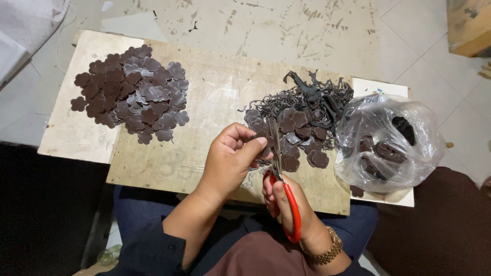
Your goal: The person sits on the floor and uses red-handled scissors to trim the edges of small dark brown flower-shaped leather pieces. They pick up each piece, trim it, and place it into a pile of finished pieces on the left side of the wooden board.
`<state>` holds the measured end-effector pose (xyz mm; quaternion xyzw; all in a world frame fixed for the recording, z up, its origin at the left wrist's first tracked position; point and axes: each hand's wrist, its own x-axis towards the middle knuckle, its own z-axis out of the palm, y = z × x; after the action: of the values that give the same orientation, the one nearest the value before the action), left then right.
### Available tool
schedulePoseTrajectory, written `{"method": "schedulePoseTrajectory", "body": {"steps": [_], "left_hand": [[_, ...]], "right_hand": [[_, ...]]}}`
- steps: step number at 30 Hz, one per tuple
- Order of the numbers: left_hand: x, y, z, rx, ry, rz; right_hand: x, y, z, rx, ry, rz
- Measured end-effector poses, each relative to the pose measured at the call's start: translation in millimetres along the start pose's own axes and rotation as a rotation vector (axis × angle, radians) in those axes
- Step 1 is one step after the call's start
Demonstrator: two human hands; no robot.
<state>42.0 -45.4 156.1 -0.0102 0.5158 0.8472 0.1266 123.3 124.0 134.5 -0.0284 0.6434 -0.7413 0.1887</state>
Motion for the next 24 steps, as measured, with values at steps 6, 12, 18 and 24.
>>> {"method": "schedulePoseTrajectory", "body": {"steps": [6,12,18,24], "left_hand": [[-0.2,4.3,-1.9,-0.032,-0.005,-0.017],[-2.3,6.8,-2.2,0.024,0.030,-0.020],[-3.1,10.1,-3.4,0.030,0.039,-0.013],[-2.5,9.0,-6.7,-0.014,-0.006,0.032]], "right_hand": [[-2.0,-4.7,2.2,-0.017,-0.009,-0.002],[-2.5,-7.0,0.9,-0.050,-0.009,0.021],[-3.0,-6.7,0.7,-0.059,0.009,0.062],[-3.8,-6.5,1.6,-0.061,0.010,0.063]]}}
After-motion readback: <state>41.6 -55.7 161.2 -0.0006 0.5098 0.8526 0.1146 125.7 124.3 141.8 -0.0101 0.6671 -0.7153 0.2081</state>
